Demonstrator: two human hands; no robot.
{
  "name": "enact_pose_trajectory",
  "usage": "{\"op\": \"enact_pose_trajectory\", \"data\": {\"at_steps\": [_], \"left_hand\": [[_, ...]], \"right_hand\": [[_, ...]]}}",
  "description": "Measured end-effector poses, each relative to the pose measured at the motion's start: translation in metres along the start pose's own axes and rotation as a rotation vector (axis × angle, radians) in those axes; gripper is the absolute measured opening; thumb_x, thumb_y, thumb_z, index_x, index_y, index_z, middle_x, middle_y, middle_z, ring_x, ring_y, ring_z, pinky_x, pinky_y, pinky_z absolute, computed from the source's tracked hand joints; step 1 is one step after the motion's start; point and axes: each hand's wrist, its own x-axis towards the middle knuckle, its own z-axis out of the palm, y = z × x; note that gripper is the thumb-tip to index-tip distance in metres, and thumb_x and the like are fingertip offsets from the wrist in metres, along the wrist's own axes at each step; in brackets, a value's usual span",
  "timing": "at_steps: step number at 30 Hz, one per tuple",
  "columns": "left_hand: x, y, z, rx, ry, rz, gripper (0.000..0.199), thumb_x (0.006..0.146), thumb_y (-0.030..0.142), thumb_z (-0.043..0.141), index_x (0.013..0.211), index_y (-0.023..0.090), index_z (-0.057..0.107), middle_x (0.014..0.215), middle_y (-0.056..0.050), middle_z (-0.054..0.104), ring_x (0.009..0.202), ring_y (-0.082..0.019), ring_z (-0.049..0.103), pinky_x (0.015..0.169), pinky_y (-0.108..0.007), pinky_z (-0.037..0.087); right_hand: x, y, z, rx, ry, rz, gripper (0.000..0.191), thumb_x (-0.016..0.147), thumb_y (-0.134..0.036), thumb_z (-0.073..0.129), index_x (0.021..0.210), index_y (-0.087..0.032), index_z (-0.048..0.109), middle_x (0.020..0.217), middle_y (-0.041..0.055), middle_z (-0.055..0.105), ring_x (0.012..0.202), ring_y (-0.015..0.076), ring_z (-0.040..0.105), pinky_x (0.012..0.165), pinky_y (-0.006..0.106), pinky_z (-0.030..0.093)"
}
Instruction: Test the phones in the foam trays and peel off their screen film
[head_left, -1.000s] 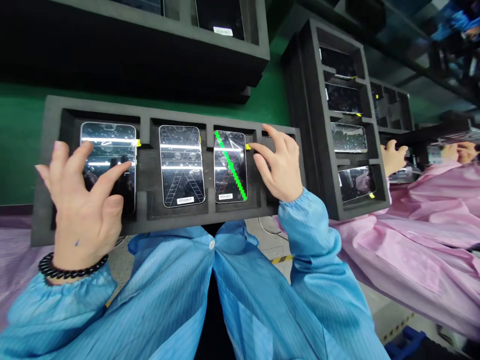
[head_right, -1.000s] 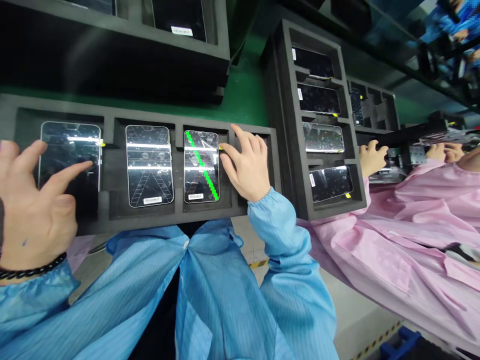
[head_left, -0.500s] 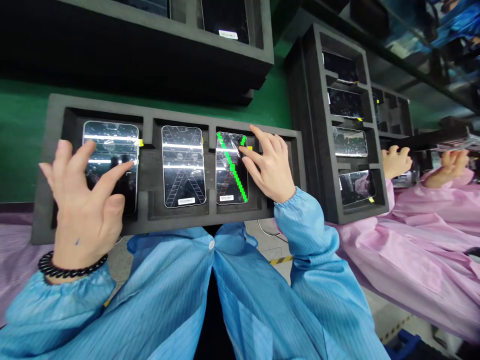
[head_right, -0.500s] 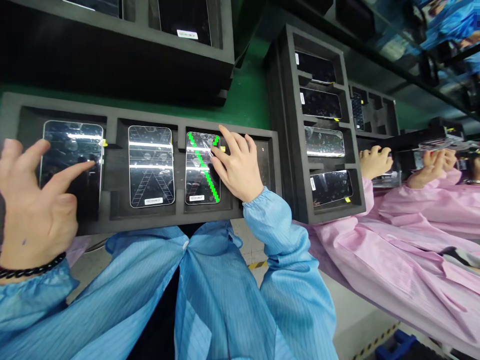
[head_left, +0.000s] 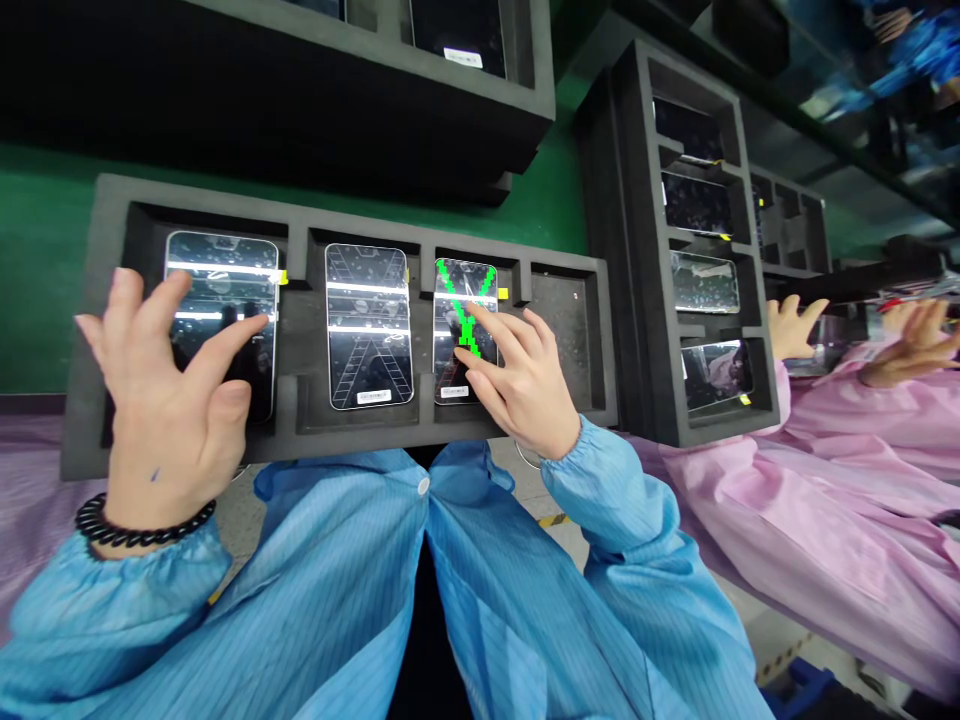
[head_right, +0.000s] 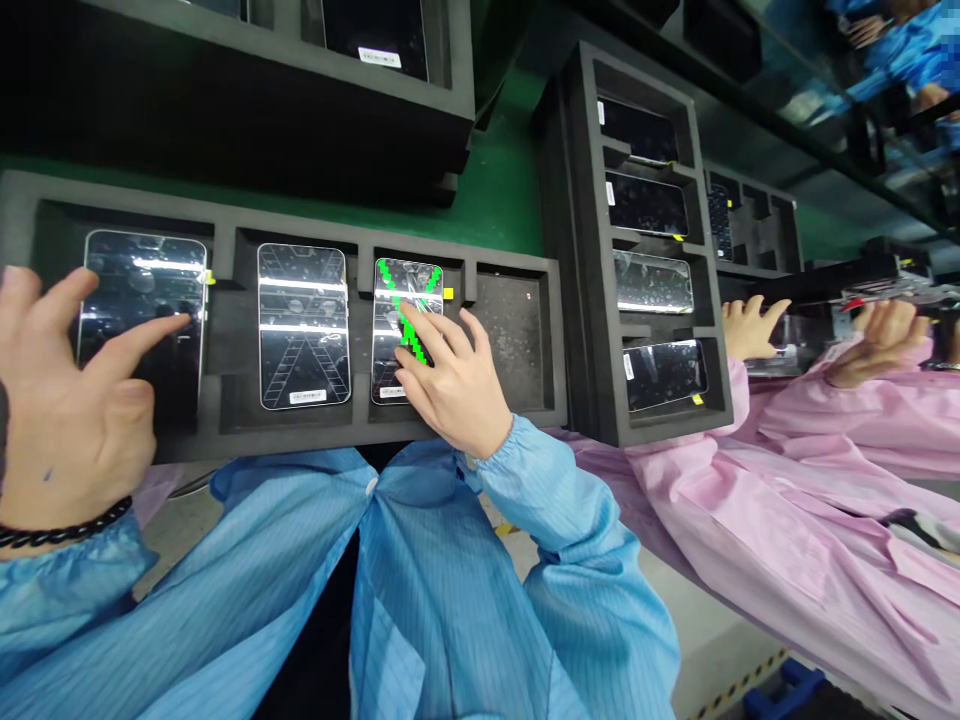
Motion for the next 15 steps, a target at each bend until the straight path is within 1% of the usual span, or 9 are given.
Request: {"op": "enact_pose_trajectory", "data": {"at_steps": [4, 10, 12, 14, 15], "left_hand": [[-0.001, 0.000, -0.001, 0.000, 0.003, -0.001, 0.054, 0.100, 0.058, 0.031, 0.143, 0.038, 0.055, 0.168, 0.001, 0.028, 0.158, -0.037, 0.014, 0.127, -0.064, 0.000], [-0.001, -0.001, 0.001, 0.005, 0.004, -0.005, 0.058, 0.100, 0.059, 0.031, 0.141, 0.030, 0.059, 0.167, -0.004, 0.030, 0.158, -0.038, 0.014, 0.127, -0.063, -0.001], [0.003, -0.001, -0.002, -0.011, -0.007, -0.020, 0.062, 0.099, 0.063, 0.028, 0.139, 0.029, 0.061, 0.166, -0.003, 0.031, 0.158, -0.037, 0.014, 0.128, -0.062, 0.000], [0.012, 0.001, -0.010, -0.016, -0.040, -0.039, 0.071, 0.097, 0.070, 0.023, 0.137, 0.028, 0.064, 0.166, -0.004, 0.032, 0.158, -0.036, 0.015, 0.129, -0.059, 0.004], [0.019, 0.004, -0.016, -0.019, -0.056, -0.060, 0.075, 0.094, 0.074, 0.023, 0.135, 0.027, 0.065, 0.165, -0.004, 0.033, 0.158, -0.036, 0.016, 0.130, -0.058, 0.008]], "right_hand": [[-0.007, -0.011, -0.001, 0.018, 0.002, -0.038, 0.033, 0.104, -0.030, 0.043, 0.113, -0.023, 0.074, 0.156, 0.0080, 0.051, 0.134, 0.0250, 0.052, 0.119, 0.053, 0.031], [-0.016, -0.028, -0.003, 0.059, 0.011, -0.105, 0.032, 0.102, -0.028, 0.043, 0.109, -0.022, 0.073, 0.153, 0.0074, 0.055, 0.132, 0.0225, 0.053, 0.119, 0.050, 0.031], [-0.018, -0.031, -0.003, 0.069, 0.002, -0.118, 0.032, 0.102, -0.028, 0.043, 0.109, -0.021, 0.073, 0.153, 0.0074, 0.055, 0.132, 0.0225, 0.054, 0.119, 0.050, 0.031], [-0.017, -0.031, -0.004, 0.077, 0.004, -0.127, 0.032, 0.101, -0.028, 0.042, 0.109, -0.021, 0.073, 0.152, 0.0075, 0.056, 0.130, 0.0229, 0.055, 0.119, 0.050, 0.031], [-0.017, -0.031, -0.004, 0.081, 0.009, -0.132, 0.032, 0.101, -0.028, 0.042, 0.108, -0.021, 0.073, 0.151, 0.0073, 0.057, 0.130, 0.0231, 0.055, 0.119, 0.049, 0.032]]}}
